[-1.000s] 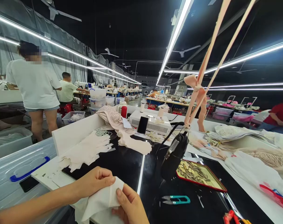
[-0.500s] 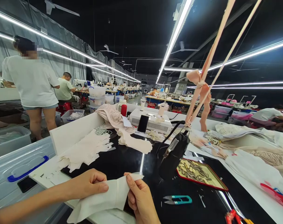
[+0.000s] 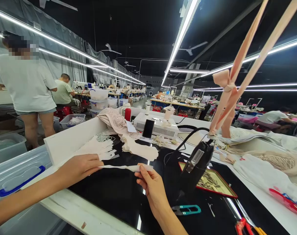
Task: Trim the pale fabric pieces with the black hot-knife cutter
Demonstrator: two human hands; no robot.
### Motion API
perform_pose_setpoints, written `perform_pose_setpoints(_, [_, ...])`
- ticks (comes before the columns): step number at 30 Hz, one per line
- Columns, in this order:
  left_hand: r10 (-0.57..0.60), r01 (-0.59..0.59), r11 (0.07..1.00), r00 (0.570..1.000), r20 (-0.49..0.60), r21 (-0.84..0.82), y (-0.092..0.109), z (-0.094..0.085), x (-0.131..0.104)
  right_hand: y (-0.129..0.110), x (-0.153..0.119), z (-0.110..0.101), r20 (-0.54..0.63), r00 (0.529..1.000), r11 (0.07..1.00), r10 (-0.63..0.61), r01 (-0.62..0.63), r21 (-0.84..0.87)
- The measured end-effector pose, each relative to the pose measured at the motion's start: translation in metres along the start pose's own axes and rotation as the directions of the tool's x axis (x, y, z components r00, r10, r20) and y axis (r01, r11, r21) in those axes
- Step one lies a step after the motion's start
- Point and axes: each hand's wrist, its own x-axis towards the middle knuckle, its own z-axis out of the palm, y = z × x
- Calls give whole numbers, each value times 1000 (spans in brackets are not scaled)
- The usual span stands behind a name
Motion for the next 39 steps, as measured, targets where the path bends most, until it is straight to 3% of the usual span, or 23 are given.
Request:
perform_pose_setpoints(2, [74, -77, 996, 994, 81, 35, 0, 10, -10, 6, -6, -4, 11, 999, 999, 45, -45, -21])
perform_pose_setpoints(5, [96, -96, 995, 980, 171, -10, 5, 24, -20, 14, -15, -11, 38, 993, 993, 110, -107, -54])
perform_pose_setpoints(8, [86, -82, 996, 988, 126, -35, 12, 28, -19, 19, -20, -19, 87, 986, 985, 143, -134, -108])
perform_pose_setpoints(12, [108, -103, 991, 993, 49, -86, 29, 35, 1, 21, -21, -25, 131, 979, 980, 155, -136, -143])
perform_pose_setpoints(17, [112, -112, 967, 994, -13, -230, 56, 65, 29, 18, -27, -22, 99, 986, 984, 132, -118, -136])
perform_pose_setpoints(21, [108, -105, 961, 994, 0, -255, 72, 82, 41, 19, -35, -25, 70, 990, 984, 119, -109, -140])
perform_pose_setpoints(25, [99, -88, 971, 994, 41, -224, 78, 87, 41, 24, -38, -40, 120, 985, 971, 124, -95, -221])
perform_pose_setpoints(31, [100, -95, 970, 995, 9, -223, 75, 91, 36, 17, -51, -50, 195, 975, 906, 111, -19, -422])
perform_pose_setpoints(36, [122, -125, 966, 992, -27, -227, 74, 93, 33, -1, -69, -49, 141, 989, 878, 32, 40, -477])
perform_pose_setpoints(39, [150, -162, 958, 986, -69, -237, 72, 96, 32, -14, -76, -62, -11, 994, 874, -107, 89, -478])
